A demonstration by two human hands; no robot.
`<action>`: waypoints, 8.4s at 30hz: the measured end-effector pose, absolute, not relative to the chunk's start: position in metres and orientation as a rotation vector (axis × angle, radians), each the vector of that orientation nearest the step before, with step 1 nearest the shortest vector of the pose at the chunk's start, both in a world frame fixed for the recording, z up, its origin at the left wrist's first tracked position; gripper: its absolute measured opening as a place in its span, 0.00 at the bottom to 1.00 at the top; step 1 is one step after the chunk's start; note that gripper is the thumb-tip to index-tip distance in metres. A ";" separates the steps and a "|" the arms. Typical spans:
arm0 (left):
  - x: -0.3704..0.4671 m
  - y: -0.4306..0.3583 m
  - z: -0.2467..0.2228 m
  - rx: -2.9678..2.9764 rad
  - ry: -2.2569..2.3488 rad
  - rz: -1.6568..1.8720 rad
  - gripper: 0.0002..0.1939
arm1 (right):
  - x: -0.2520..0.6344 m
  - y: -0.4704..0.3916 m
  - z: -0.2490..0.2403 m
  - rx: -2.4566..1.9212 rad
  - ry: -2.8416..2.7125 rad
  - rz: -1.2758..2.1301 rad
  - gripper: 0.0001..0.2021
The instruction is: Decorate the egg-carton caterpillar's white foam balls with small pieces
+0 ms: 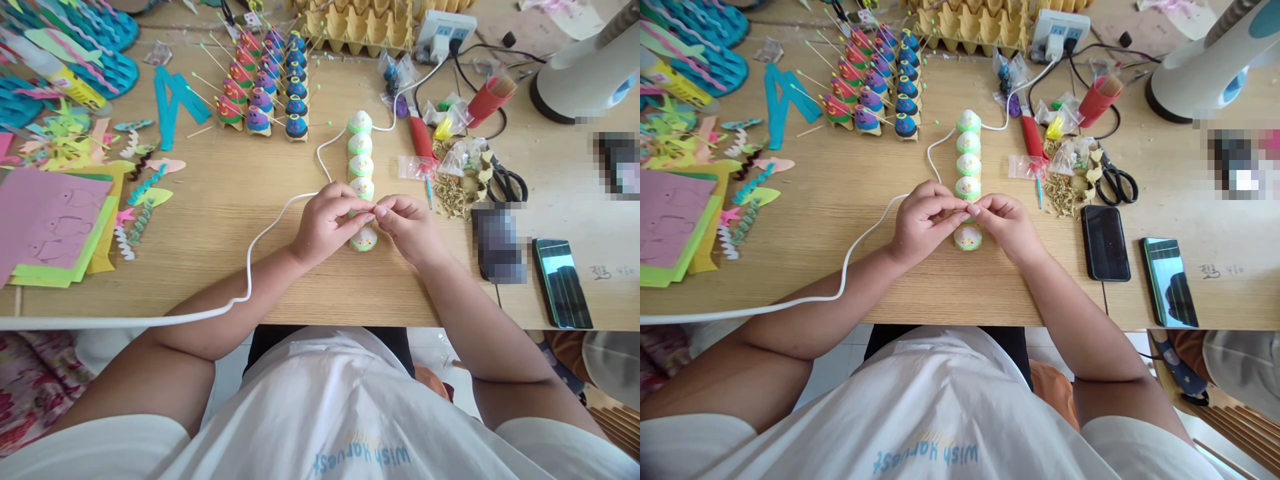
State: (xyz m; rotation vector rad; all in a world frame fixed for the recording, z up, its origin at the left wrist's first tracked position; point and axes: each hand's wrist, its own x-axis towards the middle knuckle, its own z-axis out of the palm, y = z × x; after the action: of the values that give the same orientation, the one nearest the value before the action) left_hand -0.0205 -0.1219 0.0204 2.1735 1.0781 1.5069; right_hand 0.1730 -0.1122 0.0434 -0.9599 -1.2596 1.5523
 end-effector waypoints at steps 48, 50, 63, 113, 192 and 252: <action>-0.016 -0.107 0.016 1.239 1.132 1.448 0.25 | 0.180 -0.104 0.043 -1.025 -1.041 1.593 0.25; -0.016 -0.107 0.018 1.235 1.157 1.431 0.25 | 0.181 -0.103 0.044 -1.036 -1.070 1.595 0.23; -0.015 -0.108 0.019 1.193 1.142 1.415 0.22 | 0.182 -0.103 0.042 -0.984 -1.016 1.680 0.24; -0.016 -0.106 0.020 1.058 1.062 1.421 0.16 | 0.182 -0.100 0.039 -1.083 -1.244 1.382 0.25; -0.019 -0.099 0.011 1.138 1.084 1.450 0.13 | 0.185 -0.066 0.026 -1.191 -1.783 0.700 0.16; -0.019 -0.099 0.011 1.151 1.093 1.421 0.11 | 0.184 -0.062 0.024 -1.204 -1.975 0.408 0.02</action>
State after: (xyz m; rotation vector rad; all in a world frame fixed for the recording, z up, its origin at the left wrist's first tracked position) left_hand -0.0191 -0.0986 0.0107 1.1514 1.0925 1.4208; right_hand 0.1838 -0.0620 0.0241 -1.2037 -1.9748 0.4084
